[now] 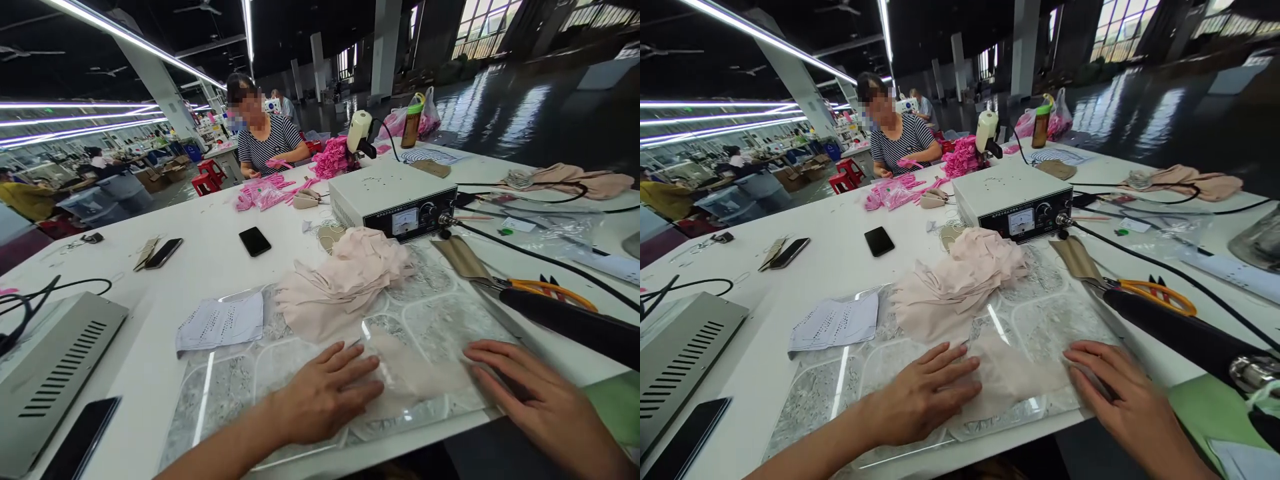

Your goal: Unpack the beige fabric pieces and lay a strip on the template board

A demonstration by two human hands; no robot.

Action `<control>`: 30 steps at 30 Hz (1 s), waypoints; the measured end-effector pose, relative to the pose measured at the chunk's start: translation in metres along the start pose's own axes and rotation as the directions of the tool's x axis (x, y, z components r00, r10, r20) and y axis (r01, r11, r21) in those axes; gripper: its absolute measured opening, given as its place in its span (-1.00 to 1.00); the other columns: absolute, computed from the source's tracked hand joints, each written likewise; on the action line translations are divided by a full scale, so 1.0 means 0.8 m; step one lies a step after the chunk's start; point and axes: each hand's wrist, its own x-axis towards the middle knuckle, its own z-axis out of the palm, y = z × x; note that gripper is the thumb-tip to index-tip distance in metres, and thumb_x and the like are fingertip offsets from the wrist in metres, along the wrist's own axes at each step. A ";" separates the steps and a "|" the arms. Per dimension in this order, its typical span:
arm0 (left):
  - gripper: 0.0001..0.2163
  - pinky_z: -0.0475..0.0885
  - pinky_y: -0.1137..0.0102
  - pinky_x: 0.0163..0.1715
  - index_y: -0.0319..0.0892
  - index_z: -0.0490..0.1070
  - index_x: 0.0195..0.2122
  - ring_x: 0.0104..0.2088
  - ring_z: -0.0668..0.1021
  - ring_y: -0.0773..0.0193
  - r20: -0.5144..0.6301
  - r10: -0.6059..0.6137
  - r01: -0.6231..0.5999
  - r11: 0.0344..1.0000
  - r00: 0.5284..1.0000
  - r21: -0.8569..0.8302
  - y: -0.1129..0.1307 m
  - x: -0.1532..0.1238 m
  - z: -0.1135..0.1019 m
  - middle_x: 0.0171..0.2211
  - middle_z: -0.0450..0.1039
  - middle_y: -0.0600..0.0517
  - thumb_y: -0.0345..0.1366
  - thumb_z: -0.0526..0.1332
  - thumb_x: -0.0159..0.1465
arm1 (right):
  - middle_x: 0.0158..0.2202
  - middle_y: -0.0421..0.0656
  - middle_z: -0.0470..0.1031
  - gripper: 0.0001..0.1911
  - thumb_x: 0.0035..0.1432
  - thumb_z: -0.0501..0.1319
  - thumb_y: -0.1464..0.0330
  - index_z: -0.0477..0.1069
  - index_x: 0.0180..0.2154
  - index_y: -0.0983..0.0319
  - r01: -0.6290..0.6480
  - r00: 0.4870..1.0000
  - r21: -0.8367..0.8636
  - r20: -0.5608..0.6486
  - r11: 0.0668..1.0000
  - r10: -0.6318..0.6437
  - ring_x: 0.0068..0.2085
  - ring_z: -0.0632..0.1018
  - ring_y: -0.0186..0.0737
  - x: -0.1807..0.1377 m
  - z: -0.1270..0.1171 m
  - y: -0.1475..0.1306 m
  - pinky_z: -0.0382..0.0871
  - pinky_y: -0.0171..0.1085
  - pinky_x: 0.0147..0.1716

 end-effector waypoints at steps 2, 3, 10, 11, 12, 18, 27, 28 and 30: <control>-0.70 0.17 0.12 0.23 -0.15 0.32 0.09 0.23 0.28 0.05 0.061 0.044 -0.045 0.999 0.997 0.005 -0.005 0.013 0.012 0.20 0.28 -0.03 -0.22 0.02 0.38 | -0.18 -0.12 0.48 -0.77 0.26 0.09 0.18 0.48 -0.20 0.08 -0.021 1.000 0.007 -0.018 1.000 0.021 -0.21 0.55 -0.14 -0.003 -0.006 0.001 0.53 -0.28 -0.44; -0.70 0.16 0.13 0.23 -0.15 0.32 0.08 0.22 0.29 0.06 0.080 0.050 -0.050 0.999 0.996 0.001 -0.005 0.015 0.015 0.19 0.29 -0.03 -0.21 0.03 0.38 | -0.18 -0.12 0.48 -0.78 0.26 0.10 0.20 0.48 -0.20 0.08 -0.038 0.999 0.019 -0.025 0.999 0.038 -0.20 0.55 -0.14 -0.005 -0.008 0.001 0.52 -0.31 -0.47; -0.73 0.33 0.25 0.06 -0.18 0.32 0.06 0.05 0.47 0.13 -0.013 0.023 -0.023 1.000 1.000 0.019 0.005 0.010 -0.003 0.07 0.42 -0.09 -0.27 0.05 0.37 | -0.14 -0.11 0.46 -0.82 0.23 0.14 0.24 0.50 -0.20 0.08 -0.135 0.991 0.072 -0.015 0.988 0.137 -0.17 0.54 -0.11 -0.013 -0.010 0.000 0.54 -0.29 -0.41; -0.74 0.34 0.26 0.04 -0.20 0.32 0.05 0.02 0.48 0.15 -0.033 0.044 -0.043 0.999 0.998 0.009 0.005 0.016 -0.004 0.05 0.44 -0.10 -0.29 0.05 0.37 | -0.14 -0.11 0.47 -0.81 0.24 0.13 0.25 0.50 -0.20 0.09 -0.128 0.991 0.066 -0.024 0.990 0.130 -0.17 0.54 -0.11 -0.012 -0.009 -0.001 0.55 -0.24 -0.33; -0.75 0.34 0.27 0.03 -0.24 0.32 0.04 0.01 0.48 0.17 -0.054 0.071 -0.071 0.997 0.996 -0.001 0.004 0.025 -0.003 0.03 0.45 -0.11 -0.32 0.04 0.37 | -0.14 -0.10 0.47 -0.81 0.24 0.13 0.25 0.50 -0.21 0.09 -0.119 0.992 0.061 -0.036 0.991 0.121 -0.17 0.53 -0.11 -0.010 -0.008 -0.002 0.55 -0.21 -0.29; -0.74 0.30 0.35 0.06 -0.28 0.35 -0.01 0.08 0.42 0.20 -0.124 0.263 -0.264 0.965 0.957 0.012 -0.011 0.094 0.033 0.08 0.42 -0.04 -0.33 -0.02 0.40 | -0.17 -0.12 0.47 -0.85 0.23 0.13 0.31 0.49 -0.25 0.10 -0.100 0.990 0.047 -0.091 0.994 0.104 -0.17 0.53 -0.14 -0.006 -0.002 -0.007 0.54 -0.25 -0.34; -0.69 0.27 0.31 0.14 -0.26 0.30 0.08 0.20 0.30 0.18 -0.079 0.322 -0.325 0.945 0.944 -0.027 -0.019 0.118 0.062 0.18 0.31 0.01 -0.26 -0.01 0.39 | -0.13 -0.11 0.46 -0.85 0.24 0.13 0.37 0.47 -0.20 0.12 -0.172 0.979 0.049 -0.105 0.984 0.177 -0.12 0.51 -0.13 -0.015 0.000 -0.007 0.52 -0.23 -0.22; -0.69 0.27 0.31 0.14 -0.26 0.30 0.08 0.21 0.30 0.18 -0.078 0.325 -0.328 0.944 0.943 -0.033 -0.019 0.118 0.062 0.18 0.31 0.00 -0.26 -0.01 0.39 | -0.13 -0.12 0.46 -0.85 0.24 0.13 0.37 0.46 -0.20 0.12 -0.170 0.979 0.041 -0.110 0.985 0.174 -0.11 0.51 -0.14 -0.016 0.000 -0.006 0.49 -0.22 -0.17; -0.69 0.26 0.31 0.14 -0.26 0.31 0.07 0.21 0.30 0.18 -0.089 0.327 -0.332 0.942 0.941 -0.042 -0.019 0.118 0.064 0.17 0.32 0.01 -0.26 0.00 0.39 | -0.13 -0.13 0.46 -0.86 0.25 0.14 0.38 0.45 -0.19 0.13 -0.156 0.981 0.033 -0.112 0.987 0.159 -0.10 0.50 -0.16 -0.017 0.001 -0.005 0.44 -0.24 -0.11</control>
